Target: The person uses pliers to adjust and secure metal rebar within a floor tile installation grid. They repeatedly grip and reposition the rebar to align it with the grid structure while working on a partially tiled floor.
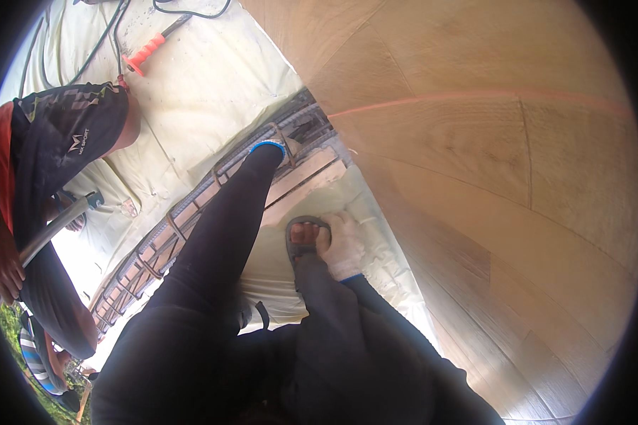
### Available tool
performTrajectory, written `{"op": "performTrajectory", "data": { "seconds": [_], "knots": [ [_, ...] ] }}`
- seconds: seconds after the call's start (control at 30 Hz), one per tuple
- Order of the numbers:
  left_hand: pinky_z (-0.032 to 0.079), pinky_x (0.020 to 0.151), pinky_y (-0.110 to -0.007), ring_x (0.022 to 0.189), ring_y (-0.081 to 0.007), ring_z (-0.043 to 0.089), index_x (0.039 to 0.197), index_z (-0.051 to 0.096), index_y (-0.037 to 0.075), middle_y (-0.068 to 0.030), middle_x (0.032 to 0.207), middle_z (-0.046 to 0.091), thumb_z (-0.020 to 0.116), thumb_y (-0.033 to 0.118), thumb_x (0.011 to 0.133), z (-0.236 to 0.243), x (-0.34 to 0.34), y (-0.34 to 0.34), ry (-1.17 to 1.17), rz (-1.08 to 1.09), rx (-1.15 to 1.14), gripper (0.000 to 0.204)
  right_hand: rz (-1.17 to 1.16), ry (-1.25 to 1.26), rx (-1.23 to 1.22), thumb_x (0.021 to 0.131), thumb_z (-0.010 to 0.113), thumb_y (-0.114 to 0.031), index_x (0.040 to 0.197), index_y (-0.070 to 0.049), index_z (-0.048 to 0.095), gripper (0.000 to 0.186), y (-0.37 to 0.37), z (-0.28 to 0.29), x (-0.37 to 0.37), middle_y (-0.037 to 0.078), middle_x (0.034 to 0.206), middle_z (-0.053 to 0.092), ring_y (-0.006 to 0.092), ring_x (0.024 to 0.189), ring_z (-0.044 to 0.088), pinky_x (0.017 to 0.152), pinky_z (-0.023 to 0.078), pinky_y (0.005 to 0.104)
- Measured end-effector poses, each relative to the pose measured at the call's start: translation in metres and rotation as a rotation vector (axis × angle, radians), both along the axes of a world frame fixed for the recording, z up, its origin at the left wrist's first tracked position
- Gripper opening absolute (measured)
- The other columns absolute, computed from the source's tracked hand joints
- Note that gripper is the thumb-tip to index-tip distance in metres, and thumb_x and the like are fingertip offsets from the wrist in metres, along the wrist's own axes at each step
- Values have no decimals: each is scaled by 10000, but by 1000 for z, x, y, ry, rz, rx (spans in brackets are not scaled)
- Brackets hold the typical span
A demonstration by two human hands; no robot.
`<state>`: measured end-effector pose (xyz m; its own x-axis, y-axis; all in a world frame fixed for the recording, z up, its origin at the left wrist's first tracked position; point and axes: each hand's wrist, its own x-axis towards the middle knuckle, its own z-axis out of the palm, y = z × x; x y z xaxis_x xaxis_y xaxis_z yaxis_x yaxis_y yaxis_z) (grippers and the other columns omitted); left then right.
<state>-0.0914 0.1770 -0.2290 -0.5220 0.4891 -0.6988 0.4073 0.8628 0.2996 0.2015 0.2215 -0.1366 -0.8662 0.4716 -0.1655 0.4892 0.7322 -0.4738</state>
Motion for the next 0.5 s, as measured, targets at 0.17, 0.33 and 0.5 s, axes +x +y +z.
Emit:
{"op": "performTrajectory", "data": {
  "seconds": [0.17,0.33,0.5],
  "knots": [
    [631,924,-494,1130,-367,786,1243,783,99,-161,1217,810,699,355,964,1,2,-7,16,18,-7,388,-20,-35,-49,923,731,-115,1191,-79,751,271,1,0,-5,192,1249,685,432,1184,635,1037,516,517],
    [634,915,-492,1120,-364,791,1232,788,100,-156,1206,815,714,361,954,5,4,-18,56,64,-17,389,50,29,18,934,731,-112,1149,-76,751,219,14,12,-58,174,1196,704,417,1145,656,1012,524,512],
    [637,906,-491,1109,-361,796,1221,794,101,-152,1194,820,728,367,944,10,8,-25,124,83,-29,390,242,240,72,924,719,-83,1064,-68,781,154,37,9,-156,158,1120,746,398,1077,694,962,556,498]
  ]
}}
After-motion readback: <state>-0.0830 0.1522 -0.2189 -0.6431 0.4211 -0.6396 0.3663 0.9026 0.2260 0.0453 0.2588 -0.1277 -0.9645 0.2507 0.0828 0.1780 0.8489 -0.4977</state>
